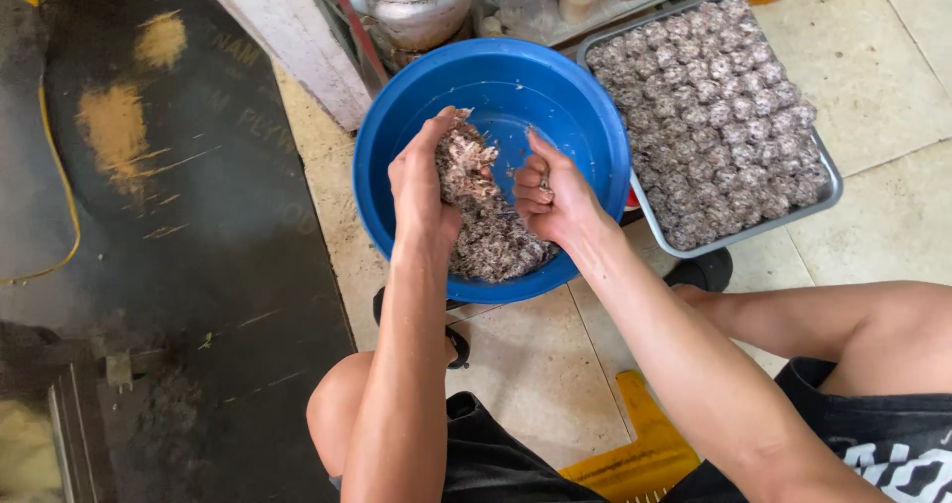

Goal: Rolling food mixture into small balls and placing them on a tray.

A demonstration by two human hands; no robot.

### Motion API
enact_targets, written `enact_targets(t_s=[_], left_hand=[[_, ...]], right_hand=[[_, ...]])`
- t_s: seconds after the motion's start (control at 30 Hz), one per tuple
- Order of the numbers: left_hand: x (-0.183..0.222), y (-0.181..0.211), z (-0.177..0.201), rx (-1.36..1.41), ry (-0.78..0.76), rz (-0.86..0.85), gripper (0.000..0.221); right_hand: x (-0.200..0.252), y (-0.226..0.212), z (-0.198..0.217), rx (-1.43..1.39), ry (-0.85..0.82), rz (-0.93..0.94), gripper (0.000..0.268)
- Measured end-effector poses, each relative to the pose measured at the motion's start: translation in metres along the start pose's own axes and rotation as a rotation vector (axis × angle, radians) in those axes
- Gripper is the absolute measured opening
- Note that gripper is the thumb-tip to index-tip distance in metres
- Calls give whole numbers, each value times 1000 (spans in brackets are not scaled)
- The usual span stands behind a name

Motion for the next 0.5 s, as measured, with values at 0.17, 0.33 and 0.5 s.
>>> enact_targets(t_s=[0.17,0.33,0.5], left_hand=[[-15,-8,-9,11,-15,68,21],[-25,-16,-24,5,-113,94,16],[-14,-7,-46,-41,-92,88,16]], right_hand=[[25,30,-164,223,819,326,39],[72,-29,-129,180,579,454,34],[121,-85,-79,30,322,399,43]])
Point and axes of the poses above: each hand's wrist, its own x-axis away from the middle knuckle, its own z-axis out of the back of the hand, y = z × x, the point moved 4 cm from there along -x, towards the middle knuckle, and after that the axes turned 14 degrees about -x, right-handed, at the moved point
